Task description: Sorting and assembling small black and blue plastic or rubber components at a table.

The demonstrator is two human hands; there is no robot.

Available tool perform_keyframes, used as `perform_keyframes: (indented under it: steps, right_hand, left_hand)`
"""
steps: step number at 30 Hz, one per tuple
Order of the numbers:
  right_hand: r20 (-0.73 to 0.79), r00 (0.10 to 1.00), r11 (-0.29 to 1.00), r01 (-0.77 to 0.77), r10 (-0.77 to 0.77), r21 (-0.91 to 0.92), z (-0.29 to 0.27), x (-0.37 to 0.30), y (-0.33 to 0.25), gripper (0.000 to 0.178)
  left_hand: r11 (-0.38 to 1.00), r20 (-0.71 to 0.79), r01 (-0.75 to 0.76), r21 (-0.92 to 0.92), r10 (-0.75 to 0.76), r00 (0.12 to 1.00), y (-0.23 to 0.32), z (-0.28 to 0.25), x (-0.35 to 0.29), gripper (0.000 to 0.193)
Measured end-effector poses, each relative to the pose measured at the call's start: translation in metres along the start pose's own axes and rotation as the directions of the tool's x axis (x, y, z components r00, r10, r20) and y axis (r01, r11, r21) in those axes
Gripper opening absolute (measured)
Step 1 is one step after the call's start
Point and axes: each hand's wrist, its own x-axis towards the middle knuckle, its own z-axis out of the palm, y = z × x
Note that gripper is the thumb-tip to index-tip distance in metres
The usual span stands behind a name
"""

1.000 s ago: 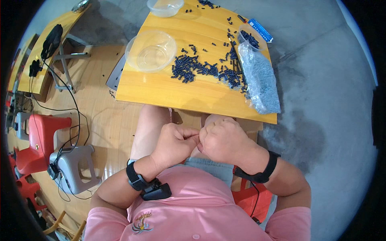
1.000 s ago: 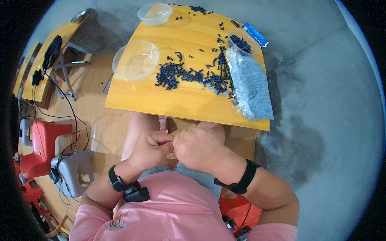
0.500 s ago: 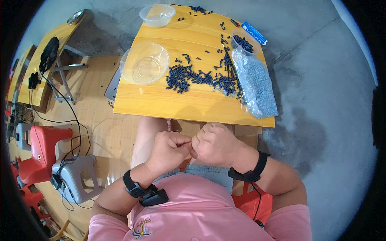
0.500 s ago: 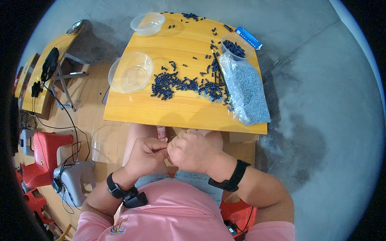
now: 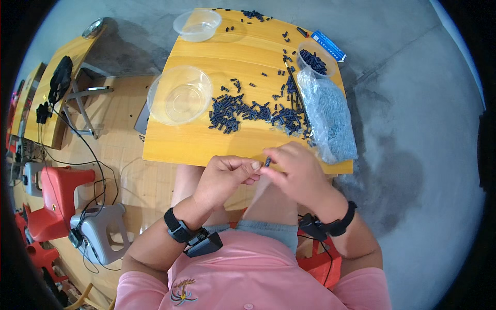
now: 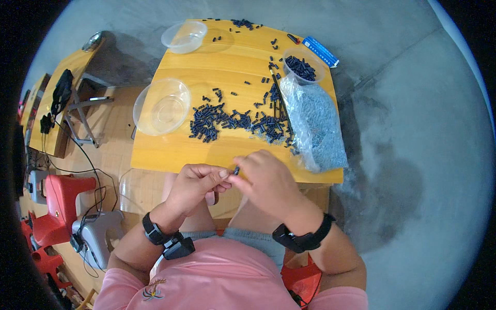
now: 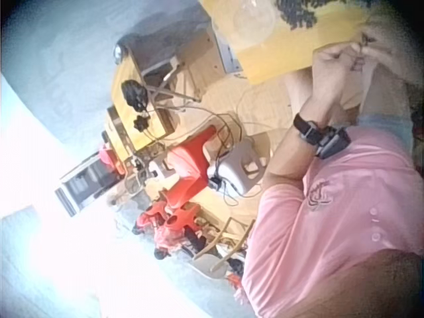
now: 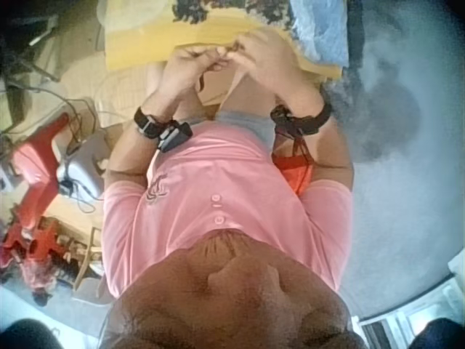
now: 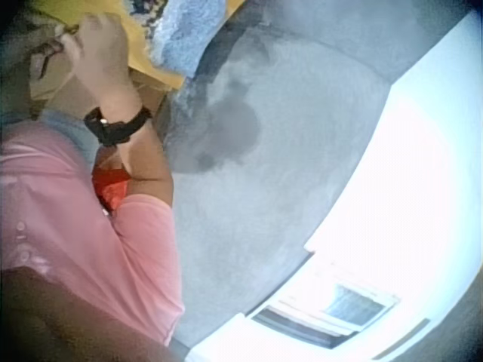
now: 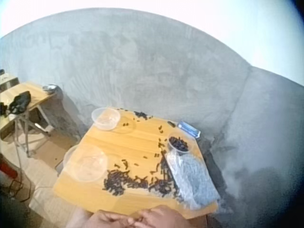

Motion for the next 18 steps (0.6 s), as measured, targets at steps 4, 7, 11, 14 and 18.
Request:
perform_keyframes:
  steps: [4, 7, 11, 14, 18]
  right_hand:
    - [0.023, 0.896, 0.854, -0.43, 0.443, 0.293, -0.025, 0.013, 0.059, 0.028]
    - [-0.03, 0.795, 0.755, -0.564, 0.606, 0.335, -0.049, 0.031, 0.13, 0.027]
    - [-0.03, 0.675, 0.599, -0.633, 0.737, 0.49, -0.073, 0.062, 0.202, 0.029]
    - [-0.038, 0.648, 0.51, -0.561, 0.76, 0.652, -0.077, 0.079, 0.243, 0.035]
    - [-0.064, 0.613, 0.456, -0.508, 0.787, 0.731, -0.074, 0.089, 0.249, 0.04]
  left_hand:
    - [0.997, -0.055, -0.054, 0.063, 0.057, 0.997, -0.005, -0.013, 0.016, 0.021]
    - [0.983, -0.136, -0.114, 0.141, 0.133, 0.982, -0.004, -0.024, 0.027, 0.02]
    - [0.937, -0.132, -0.213, 0.276, 0.257, 0.957, -0.008, -0.037, 0.042, 0.017]
    - [0.914, -0.104, -0.31, 0.261, 0.346, 0.932, -0.013, -0.042, 0.047, 0.014]
    - [0.919, -0.056, -0.291, 0.265, 0.316, 0.947, -0.009, -0.043, 0.047, 0.013]
